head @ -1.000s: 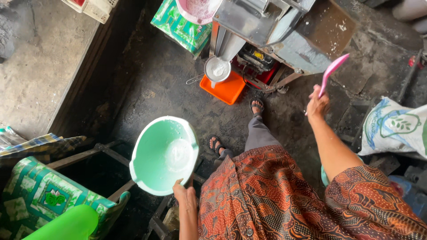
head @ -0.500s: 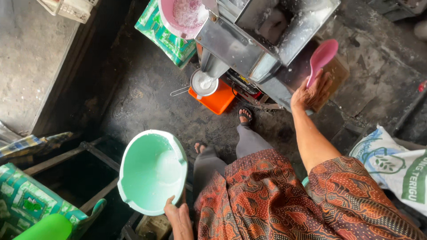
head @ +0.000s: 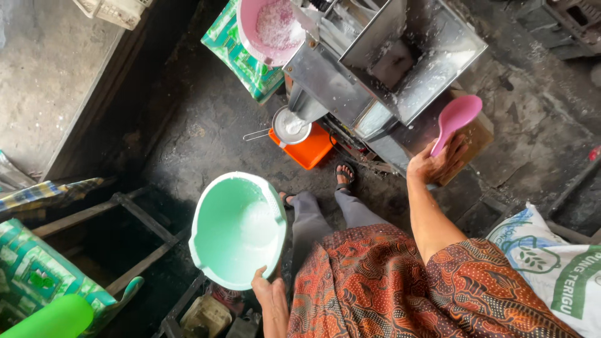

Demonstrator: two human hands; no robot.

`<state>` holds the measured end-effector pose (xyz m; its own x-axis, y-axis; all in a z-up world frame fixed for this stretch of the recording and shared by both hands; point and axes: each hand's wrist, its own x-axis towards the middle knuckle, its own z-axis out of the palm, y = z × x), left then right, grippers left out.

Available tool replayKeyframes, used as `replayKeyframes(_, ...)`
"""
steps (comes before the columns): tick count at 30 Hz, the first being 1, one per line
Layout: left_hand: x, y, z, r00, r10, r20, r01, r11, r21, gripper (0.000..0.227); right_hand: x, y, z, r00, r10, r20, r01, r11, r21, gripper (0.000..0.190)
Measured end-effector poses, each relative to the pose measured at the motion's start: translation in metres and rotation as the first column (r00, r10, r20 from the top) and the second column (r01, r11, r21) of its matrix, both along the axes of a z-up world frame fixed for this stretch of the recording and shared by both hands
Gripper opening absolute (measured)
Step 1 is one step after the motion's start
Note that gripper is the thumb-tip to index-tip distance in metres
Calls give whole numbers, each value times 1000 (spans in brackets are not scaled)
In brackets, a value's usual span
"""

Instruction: The person operates a metal grinding machine, using a pink plastic scoop to transfer a white granular substance from a pink bowl into the machine's hopper. They hold a light green bucket in their left hand throughout the process.

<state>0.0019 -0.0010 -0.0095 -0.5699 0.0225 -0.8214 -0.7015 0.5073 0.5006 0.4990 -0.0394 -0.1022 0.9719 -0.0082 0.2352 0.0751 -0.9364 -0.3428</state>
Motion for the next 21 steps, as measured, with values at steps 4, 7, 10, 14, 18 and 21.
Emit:
replayKeyframes(4, 21, 6, 10, 998, -55, -13, 56, 996, 66, 65, 3, -3, -4, 1000, -5, -19, 5, 1000, -28, 50)
replayKeyframes(7, 28, 10, 10, 996, -87, -17, 89, 991, 104, 67, 2, -3, -5, 1000, 4, -24, -3, 999, 36, 47)
replayKeyframes(10, 26, 8, -3, 994, -107, -34, 110, 990, 87, 61, 1, -2, -3, 1000, -11, 6, 11, 999, -31, 46)
replayKeyframes(14, 31, 3, -9, 995, -101, -11, 102, 989, 110, 58, 2, -2, -3, 999, -1, 41, 0, 1000, 27, 46)
replayKeyframes(18, 37, 0, -2, 996, -81, 24, 77, 990, 120, 60, 4, -2, -1, 1000, 4, 7, -4, 1000, -21, 46)
replayKeyframes(21, 39, -4, 6, 998, -56, 40, 51, 993, 105, 56, 4, -3, -3, 1000, -3, 16, 3, 1000, 10, 47)
